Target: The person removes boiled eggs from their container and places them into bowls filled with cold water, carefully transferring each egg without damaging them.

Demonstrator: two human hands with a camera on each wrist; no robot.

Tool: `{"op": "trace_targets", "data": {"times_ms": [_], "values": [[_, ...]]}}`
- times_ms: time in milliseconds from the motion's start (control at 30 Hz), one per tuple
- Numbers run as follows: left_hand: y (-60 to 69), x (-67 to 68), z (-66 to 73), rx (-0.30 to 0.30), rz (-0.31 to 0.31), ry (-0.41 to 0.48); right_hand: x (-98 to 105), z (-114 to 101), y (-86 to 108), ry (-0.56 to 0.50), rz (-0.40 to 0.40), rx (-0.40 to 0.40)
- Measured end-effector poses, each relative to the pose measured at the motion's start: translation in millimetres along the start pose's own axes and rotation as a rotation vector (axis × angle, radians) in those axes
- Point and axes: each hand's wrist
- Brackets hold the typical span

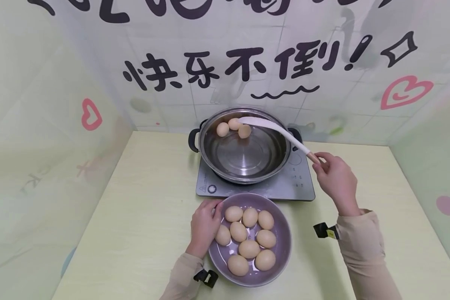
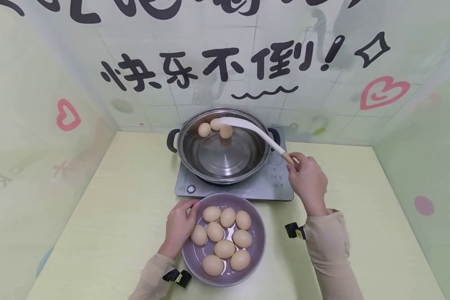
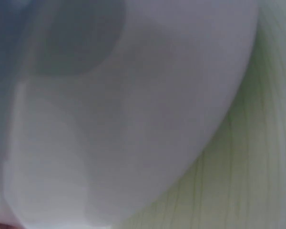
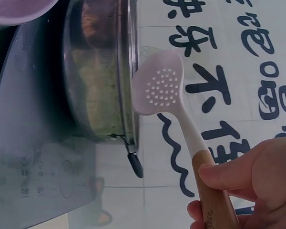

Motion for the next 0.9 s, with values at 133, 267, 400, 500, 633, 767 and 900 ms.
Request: {"op": "trace_targets", "data": {"times_ms": [133, 267, 400, 500, 633, 767, 900], "values": [[0.2, 0.5, 0.8, -0.001, -0.001, 0.002, -8.3, -2.0, -4.8, 0.023, 0.011, -0.026], [0.2, 1.3, 2.1, -0.001, -0.001, 0.002, -13.4, -3.3, -7.9, 0.024, 0.005, -0.043], [0.0, 0.2, 1.4, 0.001, -0.002, -0.002, -15.4, -4.3, -9.3, 0.029, -0.014, -0.040], [-0.1, -0.3, 0.8, -0.001, -0.001, 0.003, -15.2, -5.3, -8.8, 0.038, -0.040, -0.031], [0.1, 0.7, 1.3, -0.001, 0.001, 0.011, -14.7, -6.6, -5.7, 0.049, -0.075, -0.006], [0.2, 0.3, 0.6, -0.002, -0.001, 0.014, -15.7, -8.1, 0.7, 0.057, -0.093, 0.027], [0.5, 0.0, 0.0, -0.001, 0.000, 0.014, -16.7, -9.4, 10.0, 0.063, -0.088, 0.073]]}}
Point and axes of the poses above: each hand's wrist, its own y-axis away from the middle knuckle, its own x-axis out of the back of the hand, z = x × y, and after that the axes turned 7 degrees about x, right-handed
